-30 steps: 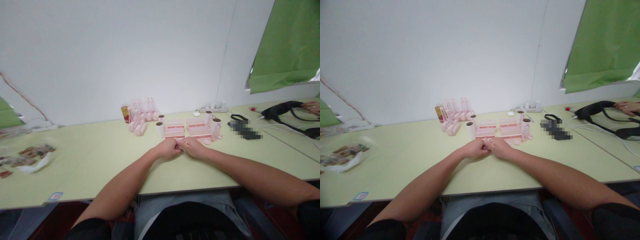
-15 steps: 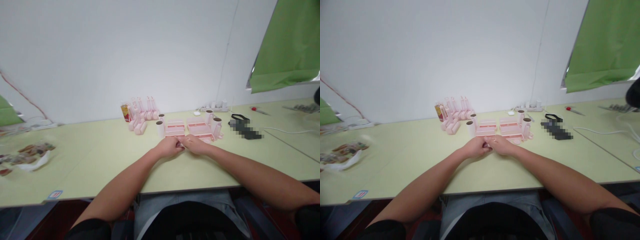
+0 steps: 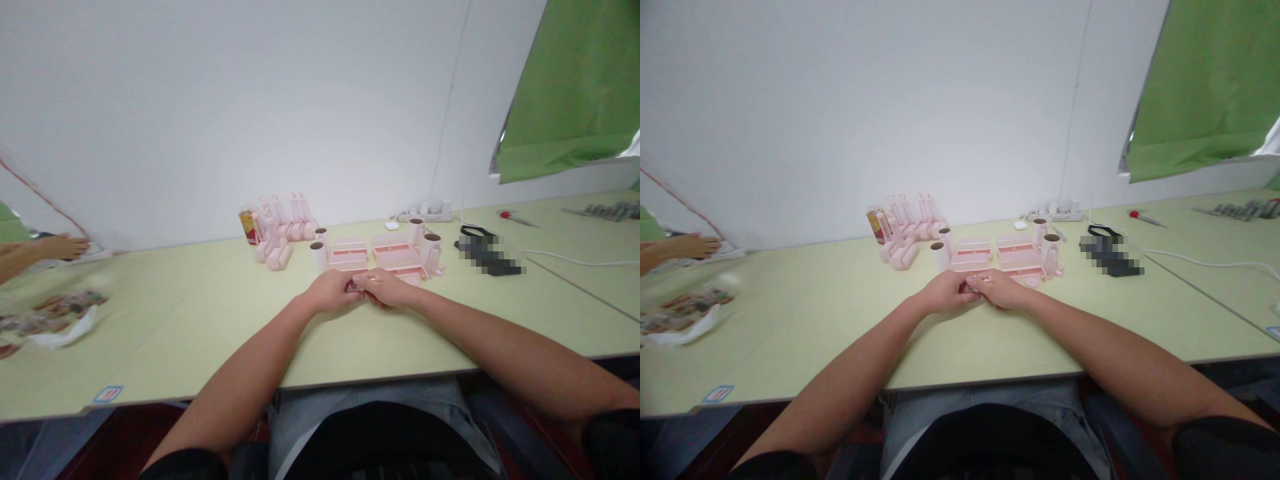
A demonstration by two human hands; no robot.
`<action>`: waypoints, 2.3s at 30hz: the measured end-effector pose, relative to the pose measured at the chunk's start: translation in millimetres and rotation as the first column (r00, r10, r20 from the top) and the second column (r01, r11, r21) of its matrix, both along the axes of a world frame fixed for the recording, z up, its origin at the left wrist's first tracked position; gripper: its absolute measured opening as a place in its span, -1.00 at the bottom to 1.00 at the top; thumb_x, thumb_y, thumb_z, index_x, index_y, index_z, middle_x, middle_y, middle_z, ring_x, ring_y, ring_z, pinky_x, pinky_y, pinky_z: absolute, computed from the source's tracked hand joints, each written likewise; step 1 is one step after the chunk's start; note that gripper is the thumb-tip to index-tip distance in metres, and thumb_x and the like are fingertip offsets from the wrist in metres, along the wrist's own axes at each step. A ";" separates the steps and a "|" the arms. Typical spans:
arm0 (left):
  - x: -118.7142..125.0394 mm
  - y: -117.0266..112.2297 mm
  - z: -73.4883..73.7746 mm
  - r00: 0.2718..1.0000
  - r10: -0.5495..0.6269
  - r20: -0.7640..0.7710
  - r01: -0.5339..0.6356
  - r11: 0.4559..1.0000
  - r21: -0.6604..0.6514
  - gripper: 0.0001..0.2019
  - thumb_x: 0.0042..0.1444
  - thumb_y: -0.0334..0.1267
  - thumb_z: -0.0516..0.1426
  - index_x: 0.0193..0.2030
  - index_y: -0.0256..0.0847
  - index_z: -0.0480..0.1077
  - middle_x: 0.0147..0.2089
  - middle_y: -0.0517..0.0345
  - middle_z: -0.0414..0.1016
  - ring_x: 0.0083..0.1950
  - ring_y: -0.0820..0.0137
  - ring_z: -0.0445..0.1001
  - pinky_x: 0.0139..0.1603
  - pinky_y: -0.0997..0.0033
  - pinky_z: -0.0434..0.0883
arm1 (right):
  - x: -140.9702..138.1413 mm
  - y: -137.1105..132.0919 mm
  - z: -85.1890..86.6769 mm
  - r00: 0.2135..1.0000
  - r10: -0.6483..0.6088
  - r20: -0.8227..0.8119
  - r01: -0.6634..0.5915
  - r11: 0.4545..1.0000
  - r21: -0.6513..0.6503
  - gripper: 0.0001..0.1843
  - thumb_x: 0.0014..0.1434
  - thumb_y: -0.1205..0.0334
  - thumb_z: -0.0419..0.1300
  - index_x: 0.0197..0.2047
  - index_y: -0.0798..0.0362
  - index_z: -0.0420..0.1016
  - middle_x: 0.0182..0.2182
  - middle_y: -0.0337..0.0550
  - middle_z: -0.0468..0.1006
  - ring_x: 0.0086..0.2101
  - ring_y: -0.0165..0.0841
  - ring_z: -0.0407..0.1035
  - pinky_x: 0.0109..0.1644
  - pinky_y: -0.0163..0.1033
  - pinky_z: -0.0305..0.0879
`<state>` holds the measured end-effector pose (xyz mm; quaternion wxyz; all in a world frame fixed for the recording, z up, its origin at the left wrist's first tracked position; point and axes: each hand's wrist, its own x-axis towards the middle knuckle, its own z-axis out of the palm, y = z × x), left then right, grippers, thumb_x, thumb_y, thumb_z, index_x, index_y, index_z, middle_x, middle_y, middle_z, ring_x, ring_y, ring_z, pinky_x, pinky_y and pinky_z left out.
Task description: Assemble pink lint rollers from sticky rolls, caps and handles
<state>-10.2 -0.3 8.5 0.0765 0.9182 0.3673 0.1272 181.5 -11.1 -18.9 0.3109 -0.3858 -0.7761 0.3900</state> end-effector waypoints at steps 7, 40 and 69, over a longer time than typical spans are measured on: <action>0.6 1.6 -10.0 0.986 -0.131 0.098 0.146 0.976 -0.159 -0.77 0.14 -0.15 0.16 -0.15 -0.19 0.56 -0.17 0.12 0.60 -0.19 0.35 0.49 -0.15 0.45 0.33 | 2.6 1.8 -0.3 0.988 0.045 0.145 -0.048 0.999 0.015 -0.47 0.31 -0.18 -0.07 -0.41 0.09 0.37 -0.59 -0.27 0.37 -0.61 -0.47 0.17 -0.51 -0.33 0.00; 0.5 -0.5 -3.8 0.996 -0.061 0.061 0.074 0.968 -0.241 -0.75 0.10 -0.10 0.19 -0.21 -0.20 0.58 -0.25 0.13 0.61 -0.25 0.35 0.50 -0.18 0.47 0.35 | 3.2 5.0 -2.1 0.985 0.100 0.142 -0.111 0.991 0.070 -0.50 0.33 -0.12 -0.02 -0.41 0.10 0.40 -0.53 -0.25 0.41 -0.52 -0.44 0.23 -0.40 -0.32 0.10; -27.5 17.6 16.4 0.910 0.046 0.412 0.115 0.927 -0.358 -0.61 0.09 0.04 0.20 -0.17 -0.29 0.43 -0.47 0.27 0.33 -0.48 0.53 0.26 -0.46 0.52 0.19 | 16.3 13.1 8.8 0.980 -0.183 -0.084 0.191 0.976 0.103 -0.51 0.25 -0.16 0.05 -0.49 0.08 0.34 -0.64 -0.29 0.36 -0.63 -0.46 0.23 -0.52 -0.33 0.11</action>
